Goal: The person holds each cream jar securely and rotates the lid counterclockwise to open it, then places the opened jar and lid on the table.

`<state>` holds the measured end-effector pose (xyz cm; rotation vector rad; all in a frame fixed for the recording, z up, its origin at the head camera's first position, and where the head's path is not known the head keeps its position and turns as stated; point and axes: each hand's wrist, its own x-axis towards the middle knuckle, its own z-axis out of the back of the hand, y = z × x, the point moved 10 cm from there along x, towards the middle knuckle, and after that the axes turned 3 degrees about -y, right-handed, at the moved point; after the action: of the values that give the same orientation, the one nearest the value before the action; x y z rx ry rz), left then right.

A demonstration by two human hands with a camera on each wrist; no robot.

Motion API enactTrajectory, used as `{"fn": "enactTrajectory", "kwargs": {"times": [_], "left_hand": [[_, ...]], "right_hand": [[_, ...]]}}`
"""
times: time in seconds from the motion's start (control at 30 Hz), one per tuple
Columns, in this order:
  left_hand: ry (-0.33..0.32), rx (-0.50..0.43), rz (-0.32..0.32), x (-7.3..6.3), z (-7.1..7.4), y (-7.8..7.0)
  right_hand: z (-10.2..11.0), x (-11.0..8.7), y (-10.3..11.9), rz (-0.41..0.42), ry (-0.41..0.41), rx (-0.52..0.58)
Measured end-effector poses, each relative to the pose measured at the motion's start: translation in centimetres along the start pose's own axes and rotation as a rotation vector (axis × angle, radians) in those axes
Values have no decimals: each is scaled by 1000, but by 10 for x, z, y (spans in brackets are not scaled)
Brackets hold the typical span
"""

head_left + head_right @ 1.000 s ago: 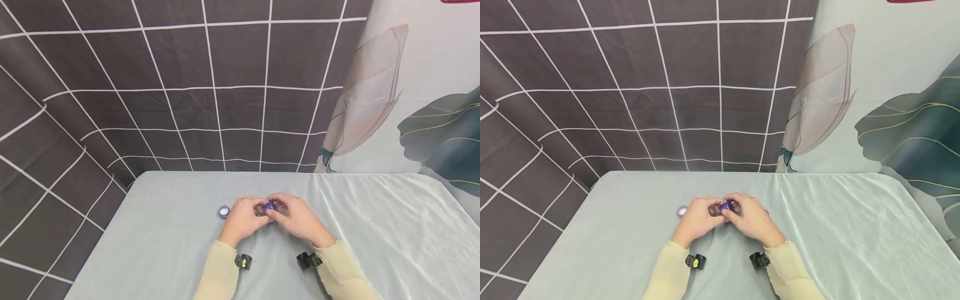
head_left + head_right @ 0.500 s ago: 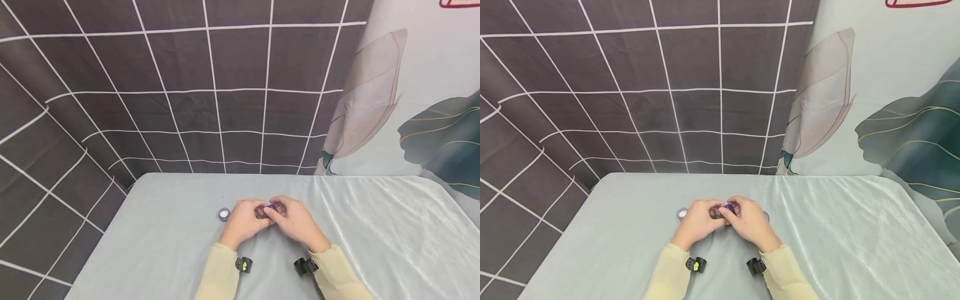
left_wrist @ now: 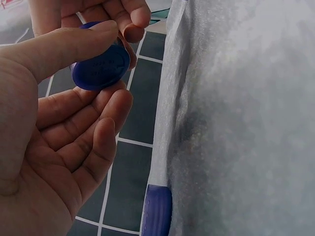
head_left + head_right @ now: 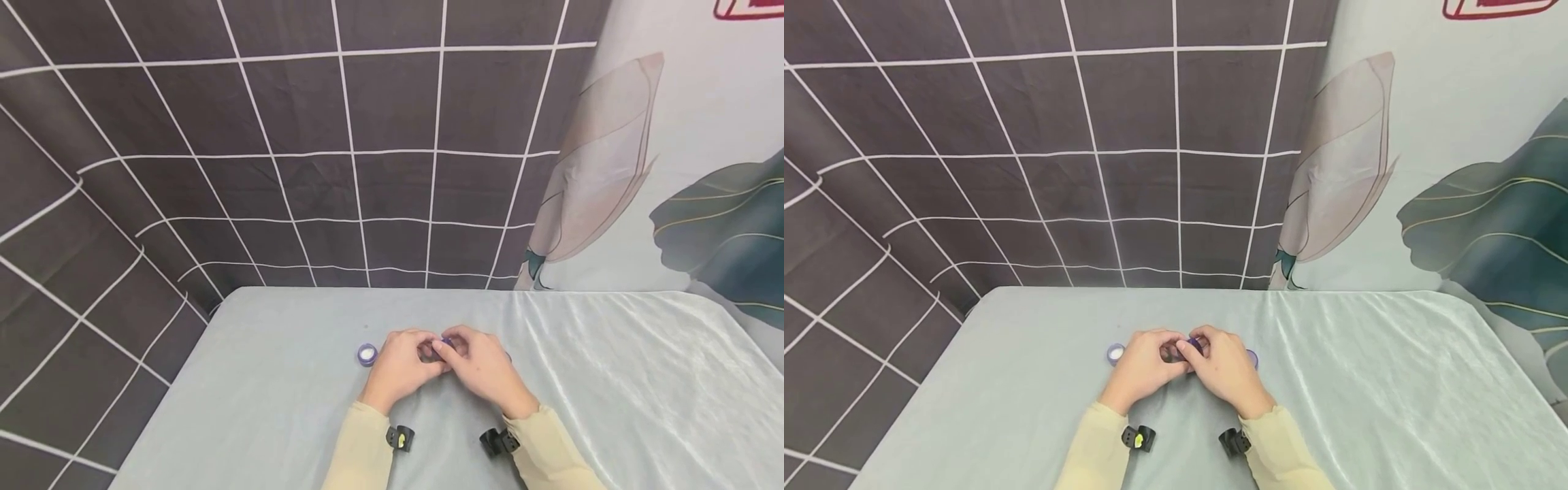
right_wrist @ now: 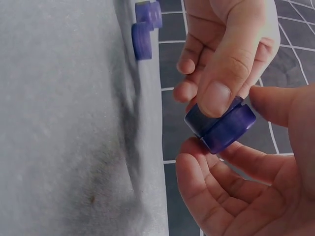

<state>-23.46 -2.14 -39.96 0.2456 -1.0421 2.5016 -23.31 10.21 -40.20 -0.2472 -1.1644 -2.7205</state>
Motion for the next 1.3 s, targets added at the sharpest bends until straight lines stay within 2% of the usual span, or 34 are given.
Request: {"fn": "enactTrajectory", "kwargs": {"times": [0.83, 1.3], "left_hand": [[-3, 13, -31, 1, -1, -2], [8, 5, -16, 0, -1, -3]], "right_hand": [[-2, 0, 1, 11, 17, 26], [-2, 1, 2, 22, 39, 60]]}}
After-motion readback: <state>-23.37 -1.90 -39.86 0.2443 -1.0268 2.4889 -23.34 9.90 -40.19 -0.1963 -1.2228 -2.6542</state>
